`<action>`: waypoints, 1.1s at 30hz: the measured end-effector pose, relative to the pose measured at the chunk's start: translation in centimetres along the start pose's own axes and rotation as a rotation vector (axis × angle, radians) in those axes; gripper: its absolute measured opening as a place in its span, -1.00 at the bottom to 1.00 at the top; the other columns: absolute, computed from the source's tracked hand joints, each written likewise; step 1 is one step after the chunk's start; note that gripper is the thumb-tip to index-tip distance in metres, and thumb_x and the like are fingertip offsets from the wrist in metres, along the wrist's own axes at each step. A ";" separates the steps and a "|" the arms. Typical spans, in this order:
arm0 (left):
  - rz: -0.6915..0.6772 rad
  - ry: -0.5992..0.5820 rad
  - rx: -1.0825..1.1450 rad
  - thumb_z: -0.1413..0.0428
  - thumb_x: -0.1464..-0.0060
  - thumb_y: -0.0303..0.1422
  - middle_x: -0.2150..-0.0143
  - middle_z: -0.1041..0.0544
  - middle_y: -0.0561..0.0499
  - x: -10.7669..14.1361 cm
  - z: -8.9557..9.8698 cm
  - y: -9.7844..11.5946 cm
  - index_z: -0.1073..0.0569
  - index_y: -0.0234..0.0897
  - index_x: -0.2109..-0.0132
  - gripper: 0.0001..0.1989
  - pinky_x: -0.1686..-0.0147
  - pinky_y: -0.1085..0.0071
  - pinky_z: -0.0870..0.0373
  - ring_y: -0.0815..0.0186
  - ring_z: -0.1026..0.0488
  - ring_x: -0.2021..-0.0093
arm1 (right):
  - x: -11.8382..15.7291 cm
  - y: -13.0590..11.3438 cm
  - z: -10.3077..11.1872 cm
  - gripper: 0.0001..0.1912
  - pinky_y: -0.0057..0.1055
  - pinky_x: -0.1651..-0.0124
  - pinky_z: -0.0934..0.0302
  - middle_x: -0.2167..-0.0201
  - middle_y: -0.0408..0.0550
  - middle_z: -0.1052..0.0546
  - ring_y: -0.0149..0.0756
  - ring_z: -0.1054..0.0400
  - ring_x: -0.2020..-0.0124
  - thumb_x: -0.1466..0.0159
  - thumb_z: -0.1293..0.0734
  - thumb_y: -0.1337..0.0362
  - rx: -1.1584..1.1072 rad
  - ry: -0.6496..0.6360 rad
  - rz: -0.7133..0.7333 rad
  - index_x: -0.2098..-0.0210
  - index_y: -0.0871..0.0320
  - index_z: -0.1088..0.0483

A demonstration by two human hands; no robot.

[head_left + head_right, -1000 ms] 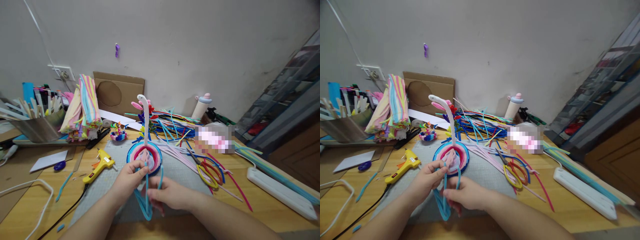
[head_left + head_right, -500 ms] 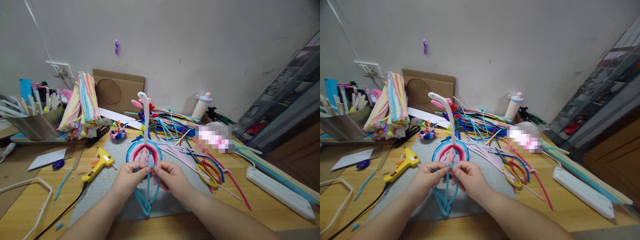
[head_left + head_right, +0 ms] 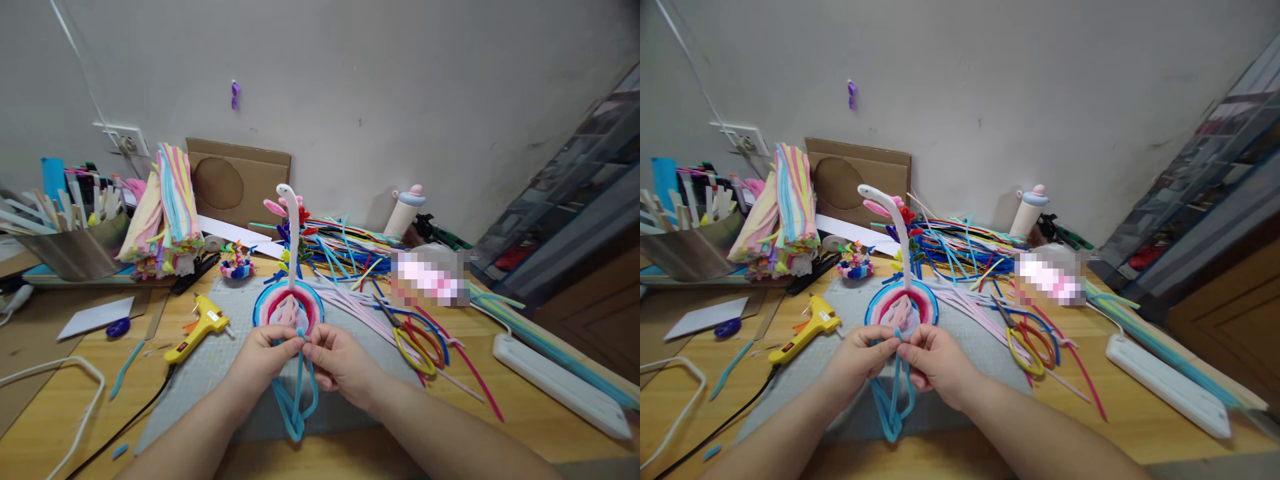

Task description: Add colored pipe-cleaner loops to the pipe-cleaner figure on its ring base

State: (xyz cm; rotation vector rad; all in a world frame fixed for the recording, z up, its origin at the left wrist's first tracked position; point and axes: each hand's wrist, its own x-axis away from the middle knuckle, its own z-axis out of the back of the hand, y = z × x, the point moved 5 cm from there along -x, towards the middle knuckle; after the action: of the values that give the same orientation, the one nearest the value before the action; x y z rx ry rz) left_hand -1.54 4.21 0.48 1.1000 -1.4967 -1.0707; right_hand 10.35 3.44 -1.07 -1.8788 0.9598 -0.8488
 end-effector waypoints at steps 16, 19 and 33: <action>0.141 -0.253 -0.082 -0.26 0.27 -0.13 0.79 -0.05 0.23 0.7 -1.0 -0.7 -0.42 -0.34 0.53 -0.66 0.70 0.49 0.26 0.56 0.12 0.74 | 0.1 -2.0 0.4 -0.75 -0.57 0.66 0.25 0.63 -0.23 -0.30 -0.60 0.01 0.70 -0.04 -0.43 0.16 0.089 -0.057 0.073 0.40 0.23 -0.43; 0.197 -0.313 -0.020 -0.28 0.26 -0.16 0.80 -0.06 0.25 1.0 -1.3 -1.0 -0.41 -0.34 0.49 -0.67 0.71 0.50 0.27 0.57 0.14 0.74 | 0.1 -1.5 0.3 -0.75 -0.58 0.66 0.28 0.67 -0.25 -0.27 -0.60 0.02 0.70 -0.02 -0.45 0.19 0.031 -0.095 0.009 0.43 0.23 -0.40; 0.051 0.171 0.820 0.17 -0.21 -0.52 0.67 -0.08 0.22 -2.9 4.3 -0.2 -0.30 -0.36 0.32 -0.81 0.78 0.65 0.14 0.58 0.04 0.77 | -1.0 -4.9 3.9 -0.84 -0.41 0.20 -0.23 0.54 -0.19 -0.49 -0.39 -0.39 0.41 -0.15 -0.37 0.20 -0.349 0.131 0.375 0.38 0.12 -0.33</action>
State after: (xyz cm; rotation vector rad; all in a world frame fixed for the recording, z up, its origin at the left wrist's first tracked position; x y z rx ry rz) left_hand -5.34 7.44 -0.98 1.6380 -1.8562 -0.2823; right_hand 14.50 7.46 1.50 -1.8534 1.5659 -0.6098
